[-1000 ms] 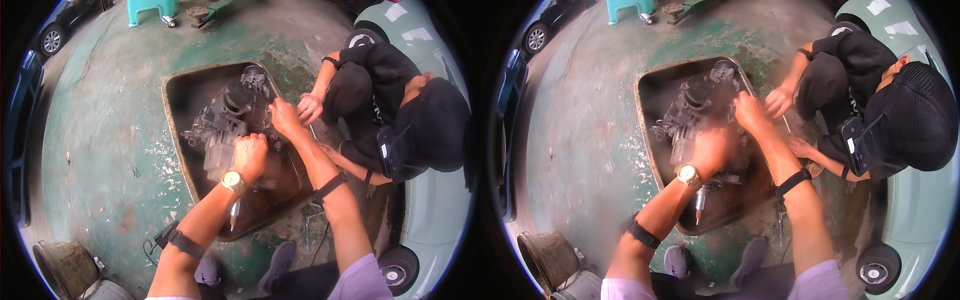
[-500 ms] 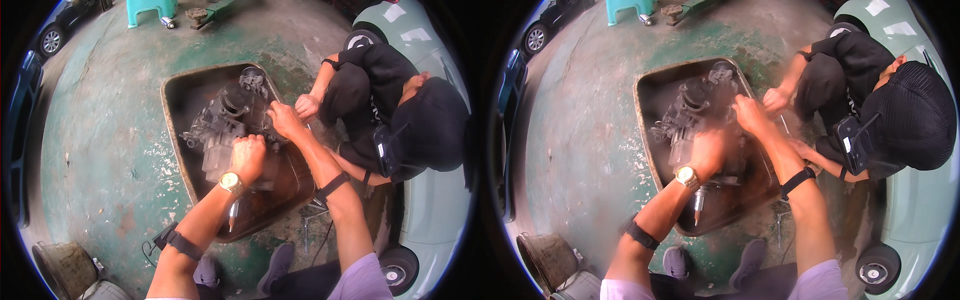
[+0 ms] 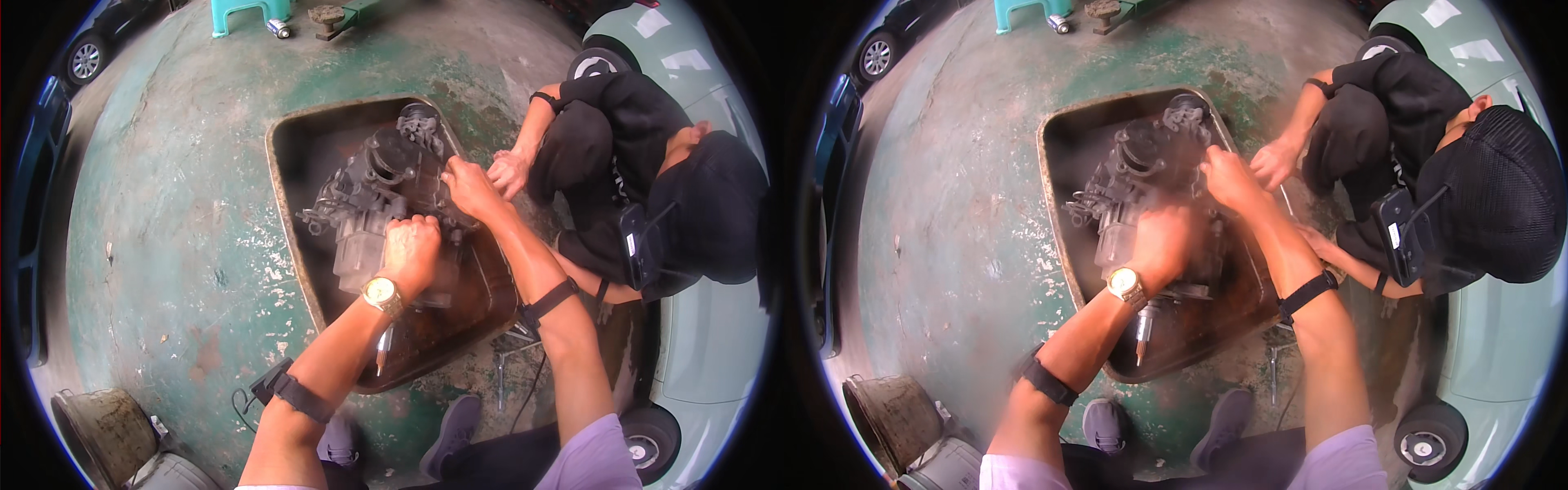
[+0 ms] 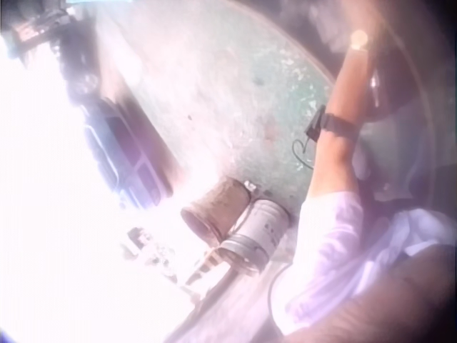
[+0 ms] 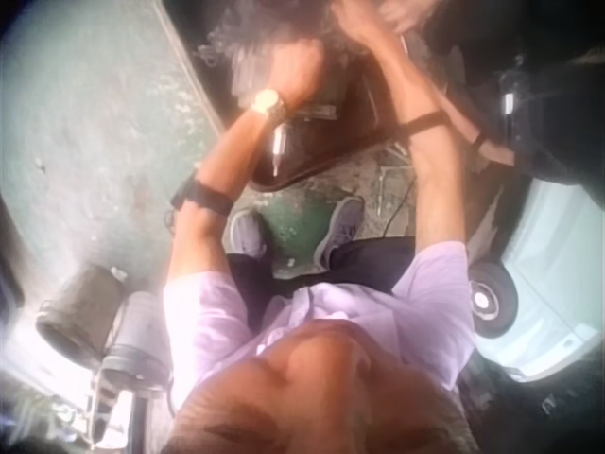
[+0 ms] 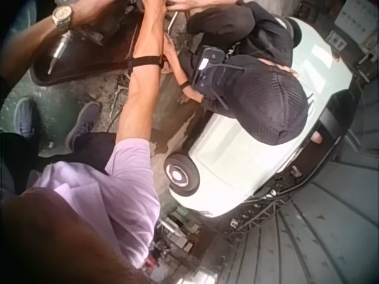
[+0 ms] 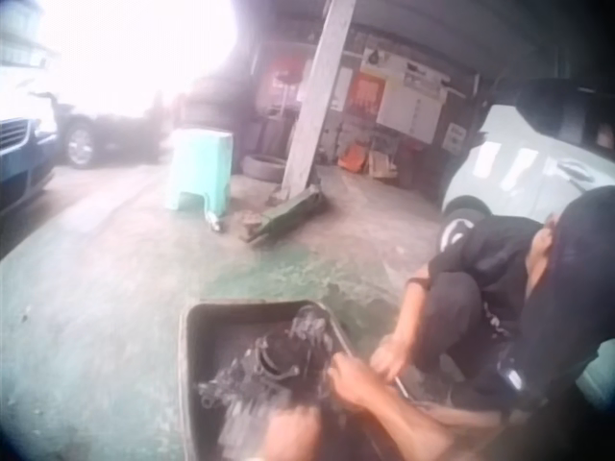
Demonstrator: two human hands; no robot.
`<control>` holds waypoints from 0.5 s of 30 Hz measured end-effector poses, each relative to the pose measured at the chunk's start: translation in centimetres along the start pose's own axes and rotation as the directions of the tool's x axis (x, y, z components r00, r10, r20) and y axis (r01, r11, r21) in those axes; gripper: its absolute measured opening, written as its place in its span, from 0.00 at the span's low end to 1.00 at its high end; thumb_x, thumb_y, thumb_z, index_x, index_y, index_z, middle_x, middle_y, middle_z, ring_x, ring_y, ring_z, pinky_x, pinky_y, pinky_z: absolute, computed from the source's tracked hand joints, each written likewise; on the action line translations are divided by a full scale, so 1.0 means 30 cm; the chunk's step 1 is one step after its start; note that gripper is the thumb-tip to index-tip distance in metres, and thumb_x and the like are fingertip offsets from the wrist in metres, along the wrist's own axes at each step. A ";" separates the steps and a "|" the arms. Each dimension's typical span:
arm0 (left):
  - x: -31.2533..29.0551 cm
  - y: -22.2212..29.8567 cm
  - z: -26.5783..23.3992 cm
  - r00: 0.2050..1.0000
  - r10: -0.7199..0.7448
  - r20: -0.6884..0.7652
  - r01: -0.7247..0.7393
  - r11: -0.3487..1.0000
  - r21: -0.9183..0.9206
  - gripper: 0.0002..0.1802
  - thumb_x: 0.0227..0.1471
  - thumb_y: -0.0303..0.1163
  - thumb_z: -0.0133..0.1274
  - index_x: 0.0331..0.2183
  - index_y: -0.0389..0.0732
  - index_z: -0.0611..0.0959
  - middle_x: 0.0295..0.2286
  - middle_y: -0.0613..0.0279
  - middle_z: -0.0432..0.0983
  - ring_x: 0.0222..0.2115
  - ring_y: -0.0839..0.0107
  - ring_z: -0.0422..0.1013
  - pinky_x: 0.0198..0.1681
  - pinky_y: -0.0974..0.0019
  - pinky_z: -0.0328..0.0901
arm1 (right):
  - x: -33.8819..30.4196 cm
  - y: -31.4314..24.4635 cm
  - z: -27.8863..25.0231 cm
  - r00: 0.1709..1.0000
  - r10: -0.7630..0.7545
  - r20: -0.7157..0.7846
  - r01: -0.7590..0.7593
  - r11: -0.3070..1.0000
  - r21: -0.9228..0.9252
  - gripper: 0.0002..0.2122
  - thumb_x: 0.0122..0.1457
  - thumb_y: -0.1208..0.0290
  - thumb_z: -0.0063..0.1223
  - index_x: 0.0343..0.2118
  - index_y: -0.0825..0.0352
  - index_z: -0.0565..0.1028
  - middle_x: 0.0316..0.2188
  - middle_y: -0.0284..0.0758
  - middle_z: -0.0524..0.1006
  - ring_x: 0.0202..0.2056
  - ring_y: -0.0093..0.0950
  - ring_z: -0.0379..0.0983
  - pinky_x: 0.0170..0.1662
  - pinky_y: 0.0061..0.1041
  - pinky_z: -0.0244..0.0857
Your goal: The person uses a socket wrench to loosen and remove bolts from a car engine block placed in a metal tray. A coworker assists by holding the engine and handing tools. The person removes several bolts and places them in the tray.
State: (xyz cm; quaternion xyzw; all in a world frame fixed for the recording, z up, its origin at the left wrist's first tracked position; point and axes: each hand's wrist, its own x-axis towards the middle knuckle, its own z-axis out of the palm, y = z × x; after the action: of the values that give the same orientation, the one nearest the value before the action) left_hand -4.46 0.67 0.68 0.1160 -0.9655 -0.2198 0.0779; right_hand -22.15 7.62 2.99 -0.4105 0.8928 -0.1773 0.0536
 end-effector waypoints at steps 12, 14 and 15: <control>0.004 -0.003 0.002 1.000 -0.008 0.012 0.008 0.999 -0.032 0.08 0.47 0.28 0.55 0.34 0.42 0.80 0.31 0.56 0.79 0.35 0.60 0.78 0.42 0.57 0.67 | -0.019 -0.006 -0.019 0.996 -0.063 0.069 0.072 0.988 -0.136 0.18 0.66 0.58 0.43 0.40 0.72 0.72 0.36 0.56 0.78 0.40 0.57 0.74 0.44 0.50 0.66; 0.004 -0.007 0.011 1.000 0.002 0.018 -0.002 1.000 -0.025 0.09 0.53 0.34 0.51 0.34 0.43 0.82 0.32 0.56 0.81 0.35 0.59 0.78 0.43 0.54 0.67 | -0.019 -0.002 -0.010 0.998 -0.059 0.037 0.063 0.991 -0.115 0.16 0.65 0.59 0.46 0.35 0.72 0.72 0.34 0.56 0.77 0.38 0.57 0.73 0.41 0.50 0.65; 0.002 -0.007 0.015 1.000 0.008 0.008 -0.008 1.000 -0.020 0.09 0.53 0.34 0.51 0.34 0.43 0.82 0.32 0.56 0.81 0.35 0.58 0.78 0.43 0.54 0.67 | -0.018 -0.002 -0.008 0.999 -0.038 0.026 0.041 0.993 -0.113 0.16 0.65 0.60 0.47 0.33 0.72 0.72 0.34 0.56 0.76 0.37 0.58 0.72 0.39 0.50 0.65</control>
State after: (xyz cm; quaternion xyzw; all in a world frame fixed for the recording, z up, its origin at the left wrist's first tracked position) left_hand -4.56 0.64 0.20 0.1104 -0.9640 -0.2295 0.0760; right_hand -21.81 8.04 3.21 -0.4326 0.8924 -0.1224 0.0375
